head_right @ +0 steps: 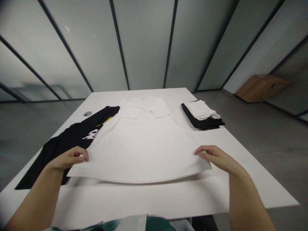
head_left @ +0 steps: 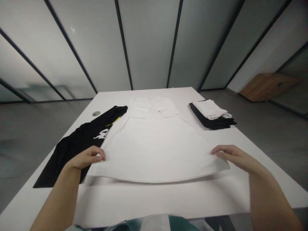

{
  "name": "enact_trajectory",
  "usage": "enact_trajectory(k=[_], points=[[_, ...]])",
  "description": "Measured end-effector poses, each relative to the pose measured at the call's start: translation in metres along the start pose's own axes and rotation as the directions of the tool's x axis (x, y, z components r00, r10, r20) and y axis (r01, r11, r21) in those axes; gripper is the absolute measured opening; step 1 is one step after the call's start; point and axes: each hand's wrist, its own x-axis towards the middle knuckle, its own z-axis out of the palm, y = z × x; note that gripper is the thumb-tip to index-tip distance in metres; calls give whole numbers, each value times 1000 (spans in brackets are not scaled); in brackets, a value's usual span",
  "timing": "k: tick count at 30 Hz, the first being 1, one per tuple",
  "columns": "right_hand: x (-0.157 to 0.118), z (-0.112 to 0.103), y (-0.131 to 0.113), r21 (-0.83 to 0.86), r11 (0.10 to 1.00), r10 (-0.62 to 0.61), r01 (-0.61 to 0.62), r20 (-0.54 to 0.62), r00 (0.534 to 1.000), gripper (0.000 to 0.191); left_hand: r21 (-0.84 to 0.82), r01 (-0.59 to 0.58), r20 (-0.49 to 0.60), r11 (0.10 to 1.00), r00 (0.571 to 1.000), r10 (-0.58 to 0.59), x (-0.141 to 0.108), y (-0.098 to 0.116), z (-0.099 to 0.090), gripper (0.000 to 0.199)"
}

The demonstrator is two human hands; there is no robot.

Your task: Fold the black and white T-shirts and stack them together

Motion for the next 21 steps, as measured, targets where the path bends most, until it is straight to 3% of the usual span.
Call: enact_trajectory(k=[2,4,5,7,8,10,11,13,15,16,19,21], points=[[4,-18,-10,141,987,-84,81,16,996,44,-191,-134,-62,972,990,125,-1,6,-14,36],[22,-34,-19,287,932,-194,223,-124,973,45,-391,-269,-162,880,962,222,7,18,-29,43],[36,-40,-25,345,885,-236,313,-247,940,46,-462,-328,-219,824,942,253,17,27,-36,46],[74,-48,-42,392,772,-248,499,-538,806,46,-516,-412,-333,751,904,268,46,51,-46,49],[96,-50,-53,433,740,-197,515,-592,781,46,-519,-470,-411,714,870,273,66,64,-50,51],[144,-49,-77,520,727,-80,448,-585,807,58,-500,-575,-590,648,774,231,111,87,-52,52],[167,-45,-88,512,756,-69,408,-557,827,69,-452,-591,-634,669,740,225,134,94,-51,55],[207,-30,-98,431,858,-39,278,-486,873,71,-265,-521,-647,812,720,251,175,94,-42,62],[233,-6,-90,285,947,2,149,-468,884,64,-12,-364,-642,931,717,272,203,77,-27,67],[239,9,-79,218,969,-1,114,-459,888,64,132,-255,-610,958,741,281,210,63,-18,72],[232,56,-33,4,1000,8,-7,-365,931,69,424,120,-587,898,791,172,208,16,13,77],[212,83,-4,-173,977,59,-122,-333,941,73,487,320,-633,813,771,75,194,-9,31,77]])
